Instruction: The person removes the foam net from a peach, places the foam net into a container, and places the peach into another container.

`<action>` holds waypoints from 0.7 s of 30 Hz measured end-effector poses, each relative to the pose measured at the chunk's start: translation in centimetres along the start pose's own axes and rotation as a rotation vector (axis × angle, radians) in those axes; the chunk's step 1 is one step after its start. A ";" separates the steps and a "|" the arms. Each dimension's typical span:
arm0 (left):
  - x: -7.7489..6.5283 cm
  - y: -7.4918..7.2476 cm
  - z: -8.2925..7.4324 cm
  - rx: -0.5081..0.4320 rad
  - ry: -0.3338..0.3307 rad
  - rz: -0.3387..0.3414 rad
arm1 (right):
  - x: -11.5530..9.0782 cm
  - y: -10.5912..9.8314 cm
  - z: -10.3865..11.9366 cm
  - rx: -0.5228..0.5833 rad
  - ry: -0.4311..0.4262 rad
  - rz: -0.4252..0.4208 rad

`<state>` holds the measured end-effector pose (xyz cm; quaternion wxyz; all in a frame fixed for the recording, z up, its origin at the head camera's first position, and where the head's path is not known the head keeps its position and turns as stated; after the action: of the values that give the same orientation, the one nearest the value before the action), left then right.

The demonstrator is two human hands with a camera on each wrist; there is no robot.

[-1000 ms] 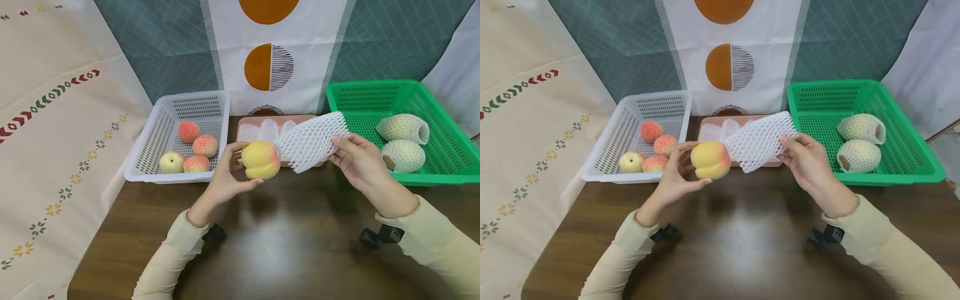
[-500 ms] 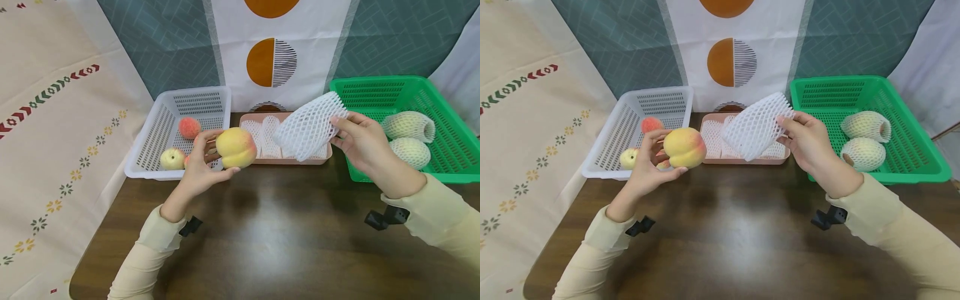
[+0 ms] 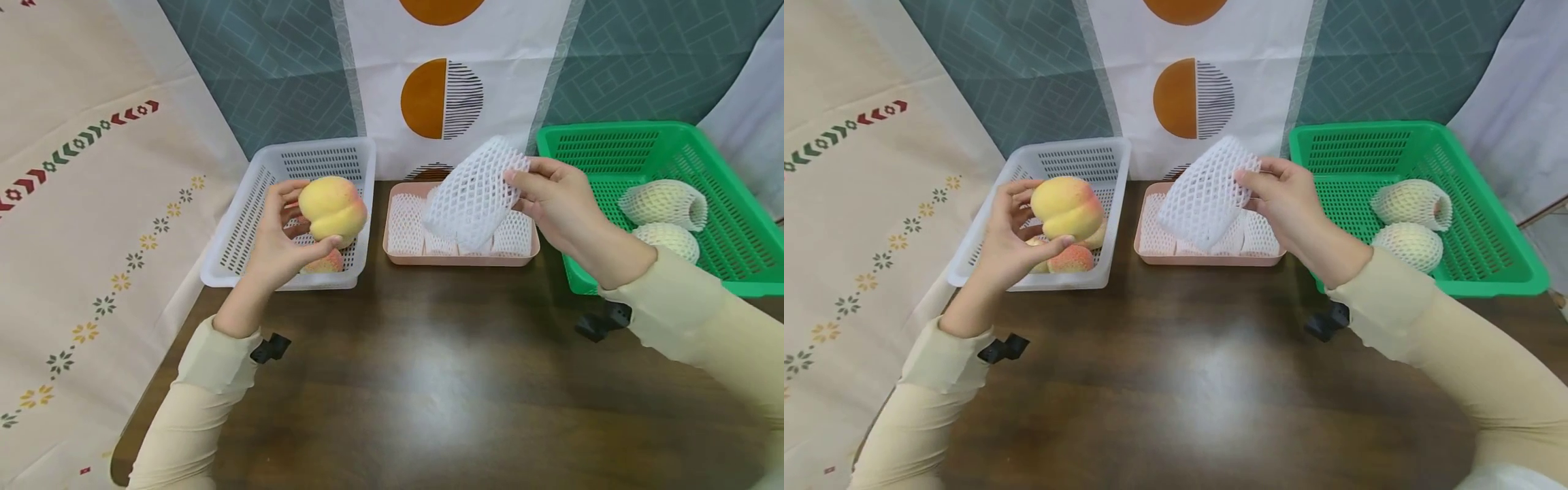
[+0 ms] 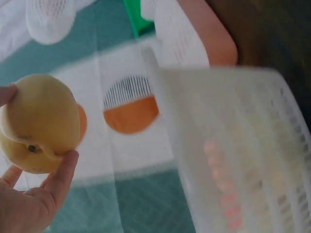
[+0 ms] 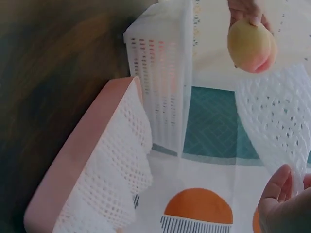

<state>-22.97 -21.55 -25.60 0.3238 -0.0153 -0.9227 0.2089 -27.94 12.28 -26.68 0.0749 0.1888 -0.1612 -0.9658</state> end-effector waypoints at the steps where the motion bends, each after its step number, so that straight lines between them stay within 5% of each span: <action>1: 0.2 -0.5 0.2 0.012 -0.007 -0.008 | 0.3 0.2 0.0 -0.025 0.002 -0.004; 12: 1.4 -5.1 3.9 0.177 -0.161 -0.069 | 3.7 2.2 0.1 -0.249 0.072 -0.073; 21: 1.5 -6.2 6.9 0.277 -0.370 -0.058 | 7.0 2.8 -0.8 -0.349 0.070 -0.134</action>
<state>-27.65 -29.57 -27.12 0.1538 0.0945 -0.9289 0.3235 -33.87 8.03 -28.82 0.0474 0.2166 0.0245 -0.9748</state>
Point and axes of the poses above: each hand's wrist, its own x-axis towards the middle knuckle, its own y-axis out of the palm, z = x × y, the point moved 7 cm from there along x, towards the middle knuckle, and after that the axes turned 15 degrees about y, right-handed, at the moved point
